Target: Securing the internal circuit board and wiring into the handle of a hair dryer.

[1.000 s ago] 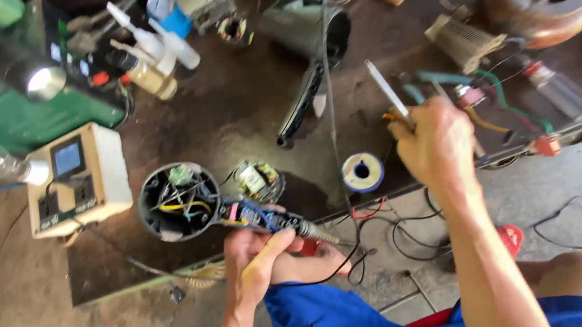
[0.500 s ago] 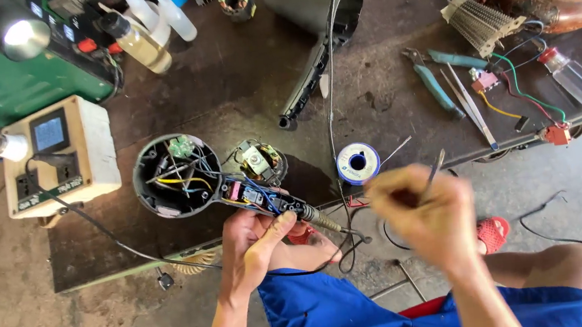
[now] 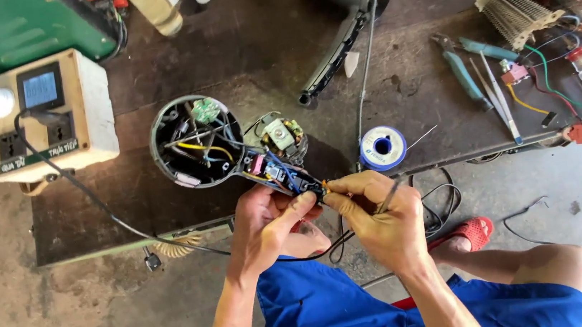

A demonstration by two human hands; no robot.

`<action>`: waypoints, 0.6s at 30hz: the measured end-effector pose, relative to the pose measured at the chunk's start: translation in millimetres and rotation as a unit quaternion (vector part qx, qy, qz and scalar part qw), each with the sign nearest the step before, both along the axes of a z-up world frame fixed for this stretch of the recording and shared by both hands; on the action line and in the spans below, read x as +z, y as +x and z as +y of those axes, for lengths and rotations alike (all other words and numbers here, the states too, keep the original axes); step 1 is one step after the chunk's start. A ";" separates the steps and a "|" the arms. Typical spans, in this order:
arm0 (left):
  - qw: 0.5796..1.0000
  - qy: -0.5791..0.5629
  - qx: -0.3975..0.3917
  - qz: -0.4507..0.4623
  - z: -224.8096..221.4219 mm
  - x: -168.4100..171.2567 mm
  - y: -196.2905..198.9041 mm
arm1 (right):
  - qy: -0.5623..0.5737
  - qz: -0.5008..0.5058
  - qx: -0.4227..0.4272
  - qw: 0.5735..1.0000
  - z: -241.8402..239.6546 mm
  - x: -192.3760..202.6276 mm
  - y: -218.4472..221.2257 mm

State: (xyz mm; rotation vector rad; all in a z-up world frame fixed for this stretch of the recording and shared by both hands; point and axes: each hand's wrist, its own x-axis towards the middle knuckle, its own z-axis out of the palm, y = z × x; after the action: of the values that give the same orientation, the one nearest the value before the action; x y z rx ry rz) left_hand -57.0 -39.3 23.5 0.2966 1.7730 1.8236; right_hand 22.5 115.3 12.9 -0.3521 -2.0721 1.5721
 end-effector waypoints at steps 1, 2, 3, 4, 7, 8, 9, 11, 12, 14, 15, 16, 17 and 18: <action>1.000 0.002 0.002 -0.002 -2.3 -2.3 0.3 | 0.002 -0.002 0.002 1.000 -0.7 -2.1 1.0; 1.000 0.012 0.007 -0.017 -3.7 -4.3 -0.2 | 0.021 0.006 0.006 1.000 -0.7 -4.0 1.5; 0.999 0.022 0.013 -0.032 -5.1 -6.2 -0.7 | 0.041 0.014 0.011 0.999 -0.6 -5.8 2.0; 0.999 0.024 0.016 -0.033 -5.4 -5.5 -1.0 | 0.042 0.012 0.014 0.999 -1.0 -4.3 0.9; 0.999 0.029 0.017 -0.024 -6.5 -5.6 -1.3 | 0.079 0.016 0.025 0.996 -4.1 -0.5 -2.3; 0.999 0.035 0.017 -0.027 -6.3 -6.9 -1.4 | 0.095 0.022 0.027 0.995 -6.0 0.9 -3.0; 0.999 0.040 0.017 -0.029 -5.8 -8.1 -1.4 | 0.112 0.028 0.029 0.993 -7.7 2.4 -3.8; 0.998 0.045 0.016 -0.038 -5.7 -9.8 -2.7 | 0.111 0.033 0.031 0.993 -7.3 -0.8 -3.5; 0.998 0.049 0.014 -0.045 -6.0 -10.4 -3.4 | 0.108 0.038 0.033 0.993 -7.4 -2.5 -3.5; 0.998 0.048 0.015 -0.041 -7.7 -9.8 -4.1 | 0.108 0.043 0.047 0.992 -6.7 0.3 -2.2; 0.998 0.047 0.014 -0.038 -8.4 -9.6 -4.2 | 0.107 0.048 0.060 0.991 -6.2 1.4 -1.2; 0.998 0.047 0.015 -0.038 -8.2 -10.2 -3.6 | 0.107 0.047 0.061 0.991 -5.1 -0.6 -0.7; 0.998 0.047 0.014 -0.034 -7.6 -10.8 -2.9 | 0.089 0.033 0.069 0.993 -3.6 -2.5 0.0; 0.998 0.047 0.012 -0.029 -6.3 -11.1 -2.7 | 0.070 0.019 0.076 0.994 -1.7 -4.2 0.6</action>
State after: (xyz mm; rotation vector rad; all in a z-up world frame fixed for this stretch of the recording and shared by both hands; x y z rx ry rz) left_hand -59.7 -45.6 12.4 0.2577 1.6614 1.9171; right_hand 23.1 113.6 8.7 -0.1153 -2.2085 1.4931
